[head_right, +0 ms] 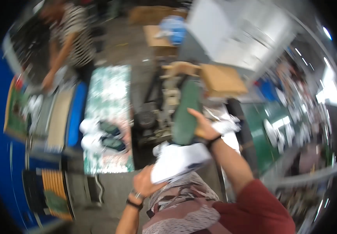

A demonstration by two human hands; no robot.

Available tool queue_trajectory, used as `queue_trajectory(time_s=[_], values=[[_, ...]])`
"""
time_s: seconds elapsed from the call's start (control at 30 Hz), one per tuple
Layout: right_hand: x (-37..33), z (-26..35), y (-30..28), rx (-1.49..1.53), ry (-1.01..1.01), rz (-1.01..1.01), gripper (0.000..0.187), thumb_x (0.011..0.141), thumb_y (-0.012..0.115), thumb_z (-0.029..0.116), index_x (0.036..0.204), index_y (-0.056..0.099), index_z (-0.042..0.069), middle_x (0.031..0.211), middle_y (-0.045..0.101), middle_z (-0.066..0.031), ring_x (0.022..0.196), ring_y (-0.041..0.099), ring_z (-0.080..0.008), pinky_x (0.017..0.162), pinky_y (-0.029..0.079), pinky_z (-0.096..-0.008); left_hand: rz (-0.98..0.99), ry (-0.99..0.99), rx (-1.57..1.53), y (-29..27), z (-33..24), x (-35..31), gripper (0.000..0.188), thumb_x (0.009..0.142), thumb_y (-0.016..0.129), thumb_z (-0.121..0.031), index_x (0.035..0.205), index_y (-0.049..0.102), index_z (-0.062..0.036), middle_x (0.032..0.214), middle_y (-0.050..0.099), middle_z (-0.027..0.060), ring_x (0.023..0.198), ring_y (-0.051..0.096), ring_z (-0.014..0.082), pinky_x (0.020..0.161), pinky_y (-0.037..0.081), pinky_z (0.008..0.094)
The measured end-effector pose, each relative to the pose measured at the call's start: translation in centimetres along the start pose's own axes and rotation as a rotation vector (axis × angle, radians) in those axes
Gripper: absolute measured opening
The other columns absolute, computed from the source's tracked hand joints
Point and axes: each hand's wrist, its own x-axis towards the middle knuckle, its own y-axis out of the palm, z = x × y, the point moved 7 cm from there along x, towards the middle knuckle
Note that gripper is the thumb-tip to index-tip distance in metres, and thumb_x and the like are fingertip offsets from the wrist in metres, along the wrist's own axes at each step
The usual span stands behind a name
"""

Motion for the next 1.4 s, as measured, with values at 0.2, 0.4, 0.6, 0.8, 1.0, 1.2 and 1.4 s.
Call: queue_trajectory(time_s=[0.2, 0.4, 0.6, 0.8, 1.0, 1.2, 1.4], values=[[-0.2, 1.3, 1.1, 0.12, -0.183, 0.024, 0.041, 0.095, 0.073, 0.025, 0.127, 0.064, 0.001, 0.12, 0.073, -0.0126, 0.105, 0.072, -0.0257, 0.098, 0.057, -0.0394, 0.214, -0.406, 0.26, 2.6, 2.3, -5.8, 0.077, 0.057, 0.098, -0.04, 0.116, 0.067, -0.002, 0.102, 0.073, 0.0192, 0.092, 0.072, 0.0394, 0.081, 0.057, 0.0475], [-16.4, 3.7, -5.3, -0.513, -0.638, -0.131, 0.114, 0.077, 0.087, 0.02, 0.165, 0.015, 0.001, 0.151, 0.049, -0.0174, 0.136, 0.05, -0.023, 0.114, 0.04, -0.0383, 0.06, -0.205, 0.359, 7.8, -0.6, 4.7, 0.083, 0.061, 0.096, -0.028, 0.126, 0.057, 0.0036, 0.11, 0.069, 0.0251, 0.104, 0.066, 0.0457, 0.091, 0.053, 0.05], [-31.5, -1.9, -21.1, -0.927, -0.701, -0.873, 0.109, 0.074, 0.079, 0.012, 0.164, 0.018, 0.005, 0.147, 0.049, -0.0273, 0.131, 0.053, -0.0449, 0.107, 0.048, -0.0456, 0.04, 0.032, 0.441, 19.1, -8.6, 22.2, 0.081, 0.07, 0.09, -0.024, 0.137, 0.052, 0.0017, 0.129, 0.062, 0.0238, 0.119, 0.06, 0.0436, 0.103, 0.048, 0.0487], [-42.0, -9.8, -31.1, -1.263, -0.399, -1.485, 0.108, 0.07, 0.084, 0.017, 0.16, 0.027, 0.001, 0.145, 0.045, -0.0289, 0.132, 0.049, -0.0464, 0.11, 0.042, -0.0532, -0.091, 0.689, 0.829, 35.3, -10.4, 36.4, 0.078, 0.074, 0.083, -0.036, 0.135, 0.056, 0.0044, 0.123, 0.065, 0.0222, 0.105, 0.066, 0.0431, 0.09, 0.055, 0.0521], [-40.9, -17.8, -37.3, -0.823, -0.198, -1.766, 0.097, 0.074, 0.087, 0.031, 0.152, 0.038, 0.002, 0.144, 0.049, -0.0208, 0.132, 0.049, -0.0409, 0.111, 0.039, -0.0507, 0.63, 1.0, 0.856, 50.1, -8.1, 38.0, 0.073, 0.097, 0.059, -0.059, 0.135, 0.061, 0.0026, 0.132, 0.064, 0.0223, 0.122, 0.061, 0.0395, 0.103, 0.049, 0.0492], [-40.7, -17.0, -39.1, -0.455, -0.201, -1.896, 0.08, 0.064, 0.086, 0.032, 0.134, 0.056, 0.008, 0.125, 0.06, -0.0155, 0.123, 0.057, -0.0355, 0.103, 0.042, -0.0489, 0.514, 1.16, 1.098, 55.9, -6.5, 46.9, 0.092, 0.098, 0.039, -0.07, 0.143, 0.053, 0.0089, 0.147, 0.052, 0.0292, 0.14, 0.041, 0.0446, 0.118, 0.024, 0.0562], [-39.9, -17.7, -40.0, -0.391, -0.075, -1.923, 0.079, 0.059, 0.088, 0.028, 0.13, 0.06, 0.008, 0.122, 0.063, -0.0144, 0.12, 0.058, -0.0341, 0.106, 0.041, -0.046, 1.223, 1.497, 0.659, 57.8, -21.4, 39.4, 0.089, 0.082, 0.069, -0.076, 0.139, 0.063, -0.009, 0.09, 0.072, 0.0275, 0.086, 0.07, 0.0458, 0.076, 0.057, 0.0525]])
